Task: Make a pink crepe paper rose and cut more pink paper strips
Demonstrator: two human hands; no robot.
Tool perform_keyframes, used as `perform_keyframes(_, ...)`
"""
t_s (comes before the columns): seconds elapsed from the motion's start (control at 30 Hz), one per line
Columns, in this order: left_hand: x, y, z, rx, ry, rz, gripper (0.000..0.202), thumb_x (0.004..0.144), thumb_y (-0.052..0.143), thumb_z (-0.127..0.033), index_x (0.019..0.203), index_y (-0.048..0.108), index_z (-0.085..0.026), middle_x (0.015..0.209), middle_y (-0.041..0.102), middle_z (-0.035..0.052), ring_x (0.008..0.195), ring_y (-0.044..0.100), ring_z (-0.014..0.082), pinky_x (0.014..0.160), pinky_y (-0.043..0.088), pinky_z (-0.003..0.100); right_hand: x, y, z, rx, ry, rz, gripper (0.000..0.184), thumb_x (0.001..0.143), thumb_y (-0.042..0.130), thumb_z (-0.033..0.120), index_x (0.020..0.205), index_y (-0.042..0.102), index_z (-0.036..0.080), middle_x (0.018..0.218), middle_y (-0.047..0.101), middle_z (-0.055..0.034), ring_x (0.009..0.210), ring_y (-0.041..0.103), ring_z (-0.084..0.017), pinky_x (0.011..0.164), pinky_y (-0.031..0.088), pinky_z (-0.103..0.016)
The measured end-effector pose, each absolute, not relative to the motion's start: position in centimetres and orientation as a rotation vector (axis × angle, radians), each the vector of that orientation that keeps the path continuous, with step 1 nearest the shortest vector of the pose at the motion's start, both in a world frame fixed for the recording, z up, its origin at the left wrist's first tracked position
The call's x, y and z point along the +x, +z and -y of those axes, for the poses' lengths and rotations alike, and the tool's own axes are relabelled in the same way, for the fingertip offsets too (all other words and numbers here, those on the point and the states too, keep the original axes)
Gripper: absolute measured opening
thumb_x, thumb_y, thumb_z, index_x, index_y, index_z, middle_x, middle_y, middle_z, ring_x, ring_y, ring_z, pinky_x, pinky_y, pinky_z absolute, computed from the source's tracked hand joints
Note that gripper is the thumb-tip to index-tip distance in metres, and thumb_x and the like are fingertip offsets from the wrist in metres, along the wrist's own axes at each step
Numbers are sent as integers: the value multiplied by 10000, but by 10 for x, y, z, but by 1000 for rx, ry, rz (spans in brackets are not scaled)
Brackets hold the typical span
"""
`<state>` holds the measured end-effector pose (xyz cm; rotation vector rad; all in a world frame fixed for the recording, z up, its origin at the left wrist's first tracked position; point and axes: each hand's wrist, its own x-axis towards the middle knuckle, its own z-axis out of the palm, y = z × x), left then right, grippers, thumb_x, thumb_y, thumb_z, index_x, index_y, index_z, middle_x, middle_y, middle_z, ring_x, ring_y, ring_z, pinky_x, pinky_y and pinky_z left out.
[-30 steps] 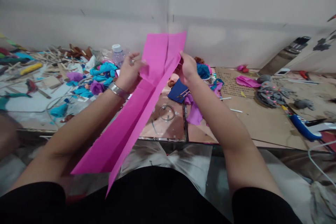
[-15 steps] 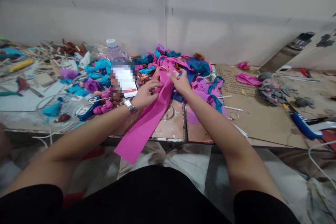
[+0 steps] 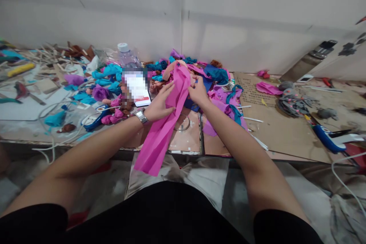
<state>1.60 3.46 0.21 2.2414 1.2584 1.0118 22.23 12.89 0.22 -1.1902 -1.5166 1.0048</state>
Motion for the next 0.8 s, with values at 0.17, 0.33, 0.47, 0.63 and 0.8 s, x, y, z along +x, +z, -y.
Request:
perform_keyframes(0.17,4,-2,-44,2117,1087,-1304,991,772,723,-229,1666,301,-158,1770,244,131,1698,205,282,1460,186,521,233,-6,-143,-1228,1010,1403,494,803,614,206,1249,402,231,730,490,65,555,486,-114,550,468,-246)
perform_keyframes(0.33,-5,1,-48,2094,1269,-1198,994,752,751,-194,1653,331,-211,1778,243,97,1691,230,258,1465,173,479,244,-14,-155,-1231,872,1377,364,840,616,209,1139,408,227,723,443,70,598,425,-95,611,393,-218)
perform_keyframes(0.47,-1,2,-52,1897,1431,-1250,975,767,814,-255,1634,369,-216,1754,308,102,1667,292,250,1455,212,473,243,-13,-161,-1214,766,1411,143,837,592,188,930,484,186,819,529,18,732,491,-94,738,450,-222)
perform_keyframes(0.63,2,1,-49,1614,1366,-1392,660,808,827,-293,1430,633,-189,1524,617,117,1467,558,258,1365,387,491,244,-7,-168,-1272,711,1483,151,813,575,167,921,670,123,994,700,-71,907,609,-148,940,524,-294)
perform_keyframes(0.8,1,2,-37,1620,1027,-1482,576,794,846,-281,1341,714,-157,1214,756,116,1110,702,220,1162,551,465,259,-7,-174,-1336,716,1621,325,801,554,159,1034,773,102,1025,755,-117,898,667,-207,1019,568,-425)
